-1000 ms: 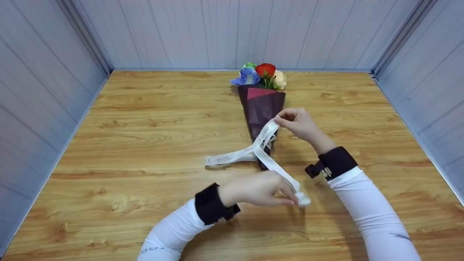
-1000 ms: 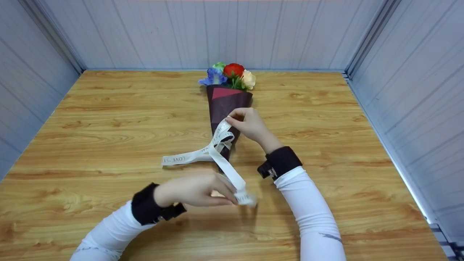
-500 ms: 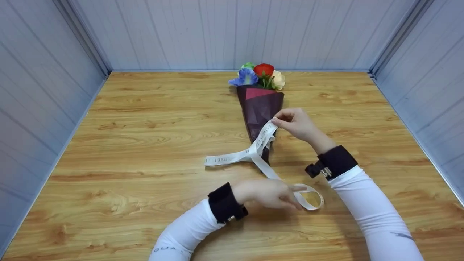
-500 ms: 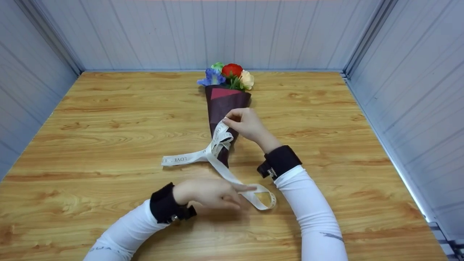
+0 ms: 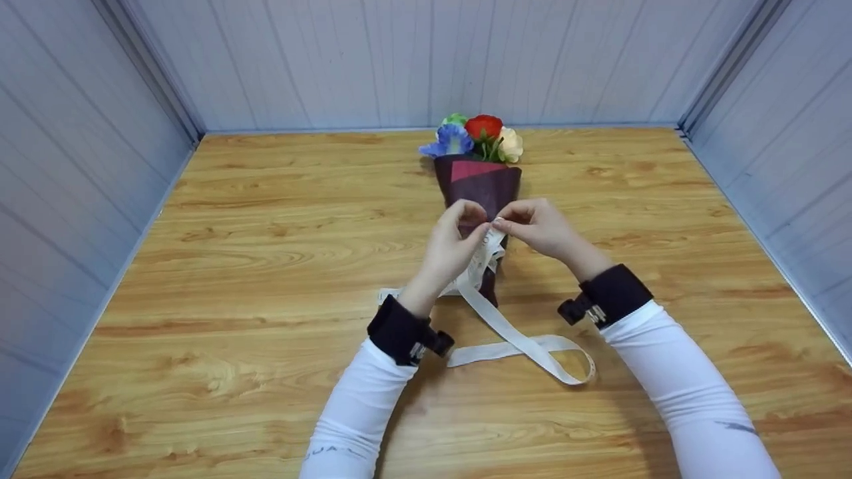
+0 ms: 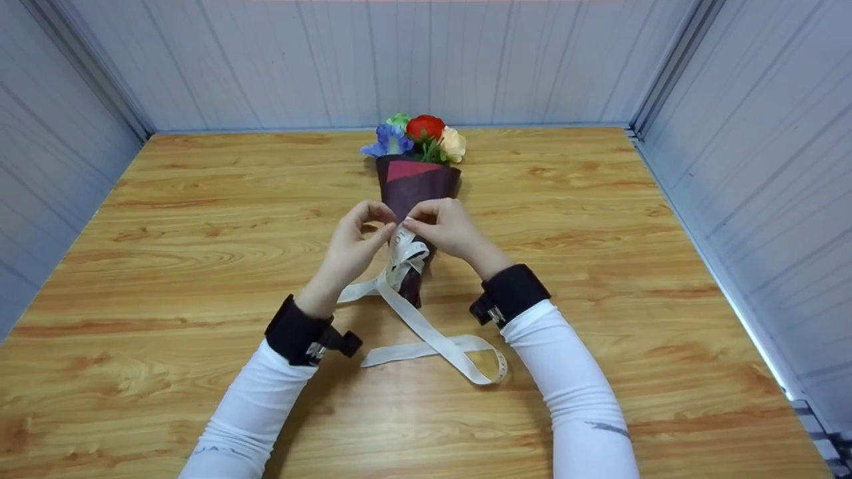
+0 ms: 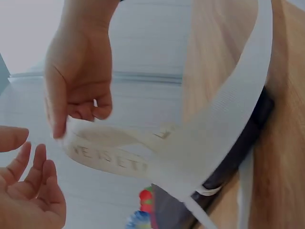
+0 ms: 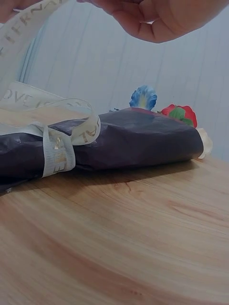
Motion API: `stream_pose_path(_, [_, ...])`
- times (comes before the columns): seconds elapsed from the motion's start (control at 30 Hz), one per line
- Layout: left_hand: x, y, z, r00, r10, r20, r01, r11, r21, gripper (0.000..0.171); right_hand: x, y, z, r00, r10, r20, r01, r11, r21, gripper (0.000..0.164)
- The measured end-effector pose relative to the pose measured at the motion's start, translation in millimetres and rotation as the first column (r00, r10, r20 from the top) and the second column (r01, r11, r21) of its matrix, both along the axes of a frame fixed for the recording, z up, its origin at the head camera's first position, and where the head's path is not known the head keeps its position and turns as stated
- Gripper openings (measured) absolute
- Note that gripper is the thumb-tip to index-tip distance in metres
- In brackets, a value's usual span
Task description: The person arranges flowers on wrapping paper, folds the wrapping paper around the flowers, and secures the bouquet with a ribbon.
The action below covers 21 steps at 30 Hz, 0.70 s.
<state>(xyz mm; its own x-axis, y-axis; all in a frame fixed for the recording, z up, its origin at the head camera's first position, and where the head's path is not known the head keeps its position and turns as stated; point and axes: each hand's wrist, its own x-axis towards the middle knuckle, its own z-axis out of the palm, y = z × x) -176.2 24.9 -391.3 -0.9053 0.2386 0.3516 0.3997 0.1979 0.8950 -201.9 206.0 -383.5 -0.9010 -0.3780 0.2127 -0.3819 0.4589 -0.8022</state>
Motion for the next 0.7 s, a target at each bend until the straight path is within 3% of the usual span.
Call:
stream_pose_path(0.1, [-5.8, 1.1, -6.5, 1.000, 0.000, 0.027, 0.000, 1.000, 0.016, 0.019, 0.4, -0.7, 1.4, 1.000, 0.005, 0.007, -0.005, 1.000, 0.000, 0.018])
stream_pose_path(0.3, [-10.8, 5.6, -16.5, 0.987, -0.077, 0.139, 0.073, 0.997, 0.031, 0.024, 3.0, -1.1, 3.2, 1.000, -0.012, 0.009, 0.012, 1.000, -0.004, 0.017])
stream_pose_path(0.53, [-12.7, 9.5, -19.4, 0.995, -0.018, 0.102, 0.012, 0.998, 0.059, 0.013, 3.9, -6.5, -0.1, 0.999, 0.029, 0.037, -0.026, 0.995, -0.093, 0.017])
stream_pose_path(0.7, [-12.9, 8.6, -18.1, 0.993, 0.006, 0.116, -0.018, 0.994, 0.105, 0.011, 4.5, -6.9, -4.3, 0.998, 0.030, 0.056, -0.020, 0.985, -0.173, 0.019])
